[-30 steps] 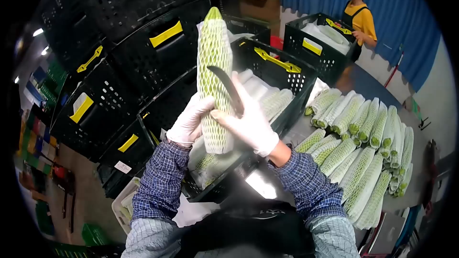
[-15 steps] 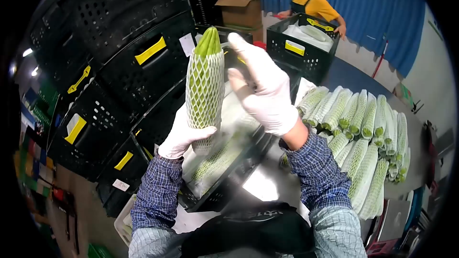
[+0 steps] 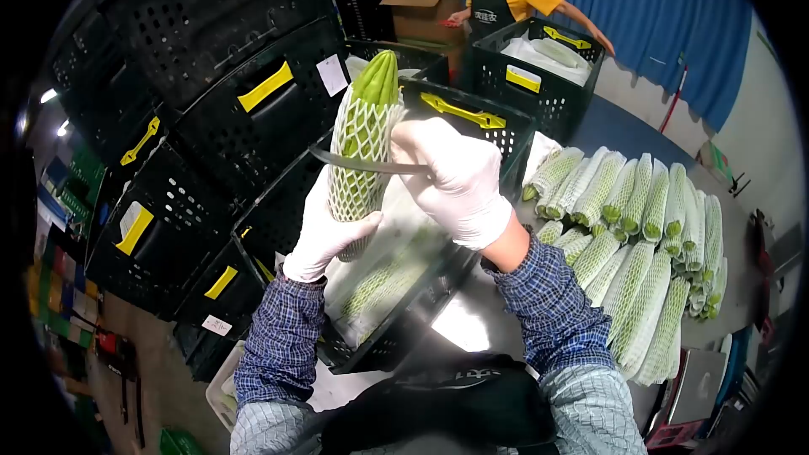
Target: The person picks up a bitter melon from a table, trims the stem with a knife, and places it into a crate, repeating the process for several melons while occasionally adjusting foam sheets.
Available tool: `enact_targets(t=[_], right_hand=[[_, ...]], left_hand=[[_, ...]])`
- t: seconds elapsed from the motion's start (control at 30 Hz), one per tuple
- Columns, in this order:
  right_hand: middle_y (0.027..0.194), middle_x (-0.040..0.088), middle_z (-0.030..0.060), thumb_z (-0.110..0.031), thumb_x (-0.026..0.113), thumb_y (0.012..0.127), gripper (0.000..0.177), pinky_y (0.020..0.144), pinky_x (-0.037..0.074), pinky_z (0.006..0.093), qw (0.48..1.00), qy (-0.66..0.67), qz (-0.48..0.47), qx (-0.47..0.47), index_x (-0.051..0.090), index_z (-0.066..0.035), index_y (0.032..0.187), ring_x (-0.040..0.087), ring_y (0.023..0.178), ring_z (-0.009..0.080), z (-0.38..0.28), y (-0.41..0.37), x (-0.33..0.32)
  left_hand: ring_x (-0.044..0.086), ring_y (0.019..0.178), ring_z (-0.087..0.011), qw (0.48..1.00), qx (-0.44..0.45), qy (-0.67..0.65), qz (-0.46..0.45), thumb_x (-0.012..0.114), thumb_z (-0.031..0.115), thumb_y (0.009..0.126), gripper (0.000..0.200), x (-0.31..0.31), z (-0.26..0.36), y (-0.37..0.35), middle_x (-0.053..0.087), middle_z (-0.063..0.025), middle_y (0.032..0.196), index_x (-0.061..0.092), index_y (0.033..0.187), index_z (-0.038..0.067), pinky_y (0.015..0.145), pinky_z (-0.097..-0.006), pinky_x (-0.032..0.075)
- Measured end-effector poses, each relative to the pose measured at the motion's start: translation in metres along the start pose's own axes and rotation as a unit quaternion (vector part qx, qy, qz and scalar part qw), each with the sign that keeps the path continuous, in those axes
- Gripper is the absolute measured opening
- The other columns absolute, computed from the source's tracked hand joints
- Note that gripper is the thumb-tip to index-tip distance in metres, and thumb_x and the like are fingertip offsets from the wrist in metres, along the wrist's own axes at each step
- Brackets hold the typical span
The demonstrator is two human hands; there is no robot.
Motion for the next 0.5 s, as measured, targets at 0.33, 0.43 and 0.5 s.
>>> enact_targets(t=[0.33,0.43,0.5], right_hand=[[0.075,0.066,0.0082,-0.003,0.073,0.080,0.015,0.055,0.050,0.0308,0.998,-0.021,-0.060,-0.006,0.067,-0.006,0.093,0.065,0.060,0.0241,-0.002,-0.038,0.022],[0.079,0.067,0.0087,-0.004,0.073,0.080,0.014,0.056,0.051,0.0308,0.997,-0.029,-0.072,0.001,0.067,-0.005,0.093,0.066,0.062,0.0246,-0.001,-0.045,0.027],[0.082,0.069,0.0100,-0.004,0.072,0.081,0.013,0.057,0.052,0.0304,0.997,-0.012,-0.081,0.008,0.066,-0.004,0.093,0.067,0.065,0.0255,-0.002,-0.047,0.027]], left_hand=[[0.068,0.095,-0.0133,0.921,0.147,0.291,0.215,0.081,0.006,0.071,0.064,-0.019,0.018,-0.007,0.070,-0.0076,0.109,0.053,0.128,0.005,0.086,-0.0275,0.053],[0.067,0.096,-0.0129,0.876,0.212,0.359,0.243,0.082,0.005,0.068,0.066,-0.026,0.018,-0.009,0.069,-0.0061,0.108,0.054,0.128,0.007,0.086,-0.0266,0.053],[0.066,0.097,-0.0125,0.843,0.256,0.401,0.253,0.082,0.005,0.068,0.067,-0.026,0.027,-0.012,0.069,-0.0051,0.108,0.053,0.128,0.007,0.086,-0.0267,0.052]])
Point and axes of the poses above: each hand's wrist, its own y-axis towards the middle knuckle, its own x-axis out of the palm, z = x × y, the point moved 7 cm from there along y, towards the middle knuckle
